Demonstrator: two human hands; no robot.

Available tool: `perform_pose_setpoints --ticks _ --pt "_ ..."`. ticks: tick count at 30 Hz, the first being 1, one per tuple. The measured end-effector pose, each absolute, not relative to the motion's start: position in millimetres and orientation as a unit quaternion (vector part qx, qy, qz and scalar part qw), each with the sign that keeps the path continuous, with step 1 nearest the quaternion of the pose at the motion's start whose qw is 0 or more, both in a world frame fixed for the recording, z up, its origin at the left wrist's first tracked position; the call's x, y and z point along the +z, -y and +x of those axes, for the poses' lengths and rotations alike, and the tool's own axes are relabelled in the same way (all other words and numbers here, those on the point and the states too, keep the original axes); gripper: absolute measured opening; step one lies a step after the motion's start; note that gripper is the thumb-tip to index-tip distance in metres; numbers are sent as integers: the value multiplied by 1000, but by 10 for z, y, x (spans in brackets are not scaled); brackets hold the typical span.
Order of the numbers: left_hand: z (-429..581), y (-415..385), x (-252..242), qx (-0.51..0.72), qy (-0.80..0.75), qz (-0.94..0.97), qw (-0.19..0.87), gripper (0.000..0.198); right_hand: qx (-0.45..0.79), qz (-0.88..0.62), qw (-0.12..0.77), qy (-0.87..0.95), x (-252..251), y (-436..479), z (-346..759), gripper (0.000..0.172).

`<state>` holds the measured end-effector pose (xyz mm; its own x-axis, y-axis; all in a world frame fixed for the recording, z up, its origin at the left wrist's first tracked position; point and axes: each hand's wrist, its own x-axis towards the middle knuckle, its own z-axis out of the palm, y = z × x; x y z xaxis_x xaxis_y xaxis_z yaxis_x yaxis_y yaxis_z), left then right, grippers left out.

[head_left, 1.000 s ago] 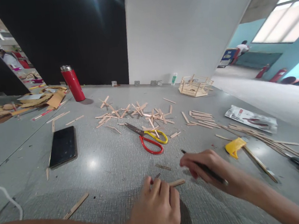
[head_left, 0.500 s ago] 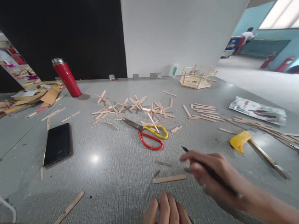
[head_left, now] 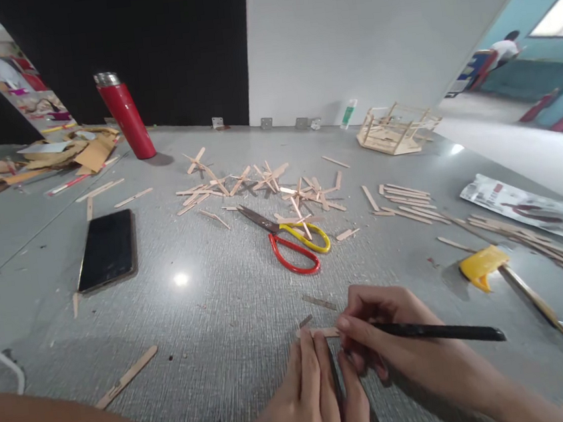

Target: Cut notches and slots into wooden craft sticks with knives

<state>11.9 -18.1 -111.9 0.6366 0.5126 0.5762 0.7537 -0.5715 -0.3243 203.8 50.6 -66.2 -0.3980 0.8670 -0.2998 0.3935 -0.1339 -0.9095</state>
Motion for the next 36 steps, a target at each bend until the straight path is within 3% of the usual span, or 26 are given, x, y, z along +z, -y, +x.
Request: perform_pose_setpoints --ticks 11,18,29,36 --pt "118 149 -1130 -226 361 -865 265 30 553 -529 213 607 -745 -540 1997 40" --pt "130 163 -1162 -219 359 -865 273 32 420 -517 226 711 -755 -516 1921 47" --pt "193 240 -1303 -246 393 -847 262 35 435 -530 241 687 -793 -532 1891 49" --pt "143 217 -1212 -199 357 -870 277 33 396 -535 253 702 -788 -515 1874 51"
